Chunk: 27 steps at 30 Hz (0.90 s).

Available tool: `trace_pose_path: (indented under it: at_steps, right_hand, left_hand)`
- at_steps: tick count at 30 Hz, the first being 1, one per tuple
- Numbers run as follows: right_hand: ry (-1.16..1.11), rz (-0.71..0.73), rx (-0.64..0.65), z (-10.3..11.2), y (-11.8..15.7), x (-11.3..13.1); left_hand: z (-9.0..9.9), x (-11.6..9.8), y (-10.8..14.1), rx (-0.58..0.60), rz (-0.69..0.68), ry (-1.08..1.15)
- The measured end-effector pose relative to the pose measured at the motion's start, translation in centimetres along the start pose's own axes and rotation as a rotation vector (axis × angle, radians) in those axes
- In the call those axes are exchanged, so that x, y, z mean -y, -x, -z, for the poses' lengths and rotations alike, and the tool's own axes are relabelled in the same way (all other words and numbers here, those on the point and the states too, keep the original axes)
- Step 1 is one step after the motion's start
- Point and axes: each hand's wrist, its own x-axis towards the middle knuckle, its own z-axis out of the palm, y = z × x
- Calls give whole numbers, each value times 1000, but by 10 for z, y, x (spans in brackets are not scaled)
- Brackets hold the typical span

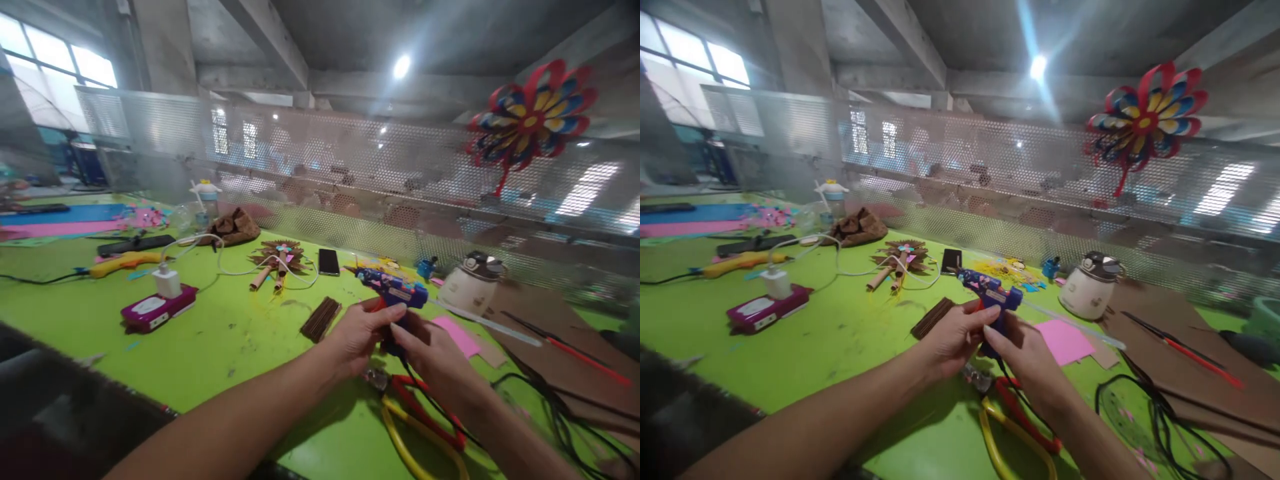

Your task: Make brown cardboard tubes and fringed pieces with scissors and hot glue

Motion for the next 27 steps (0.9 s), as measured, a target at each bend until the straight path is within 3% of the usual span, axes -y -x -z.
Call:
trace_pose_path:
  at_steps: [4, 9, 13, 16, 19, 21, 24, 27]
  right_hand:
    - [-257, -83, -21, 6, 4, -8]
    - [-328, -121, -121, 22, 6, -1]
    - [-358, -32, -268, 38, 8, 11]
    - [-353, 46, -327, 51, 9, 19]
    - [-370, 18, -335, 62, 7, 23]
    - [-372, -39, -339, 65, 6, 22]
    - [-333, -122, -365, 63, 3, 19]
    - [-273, -132, -366, 60, 0, 11]
  left_hand:
    - [-3, 3, 3, 81, 61, -100]
    - [-9, 6, 6, 182, 19, -238]
    - [-3, -3, 0, 174, 77, -451]
    - [13, -29, -4, 56, 19, -797]
    - [38, -58, -2, -219, -150, -1313]
    - [58, -69, 1, -361, -99, -1560]
    - [85, -69, 5, -410, 9, -1637]
    - [98, -57, 5, -451, 74, -1674]
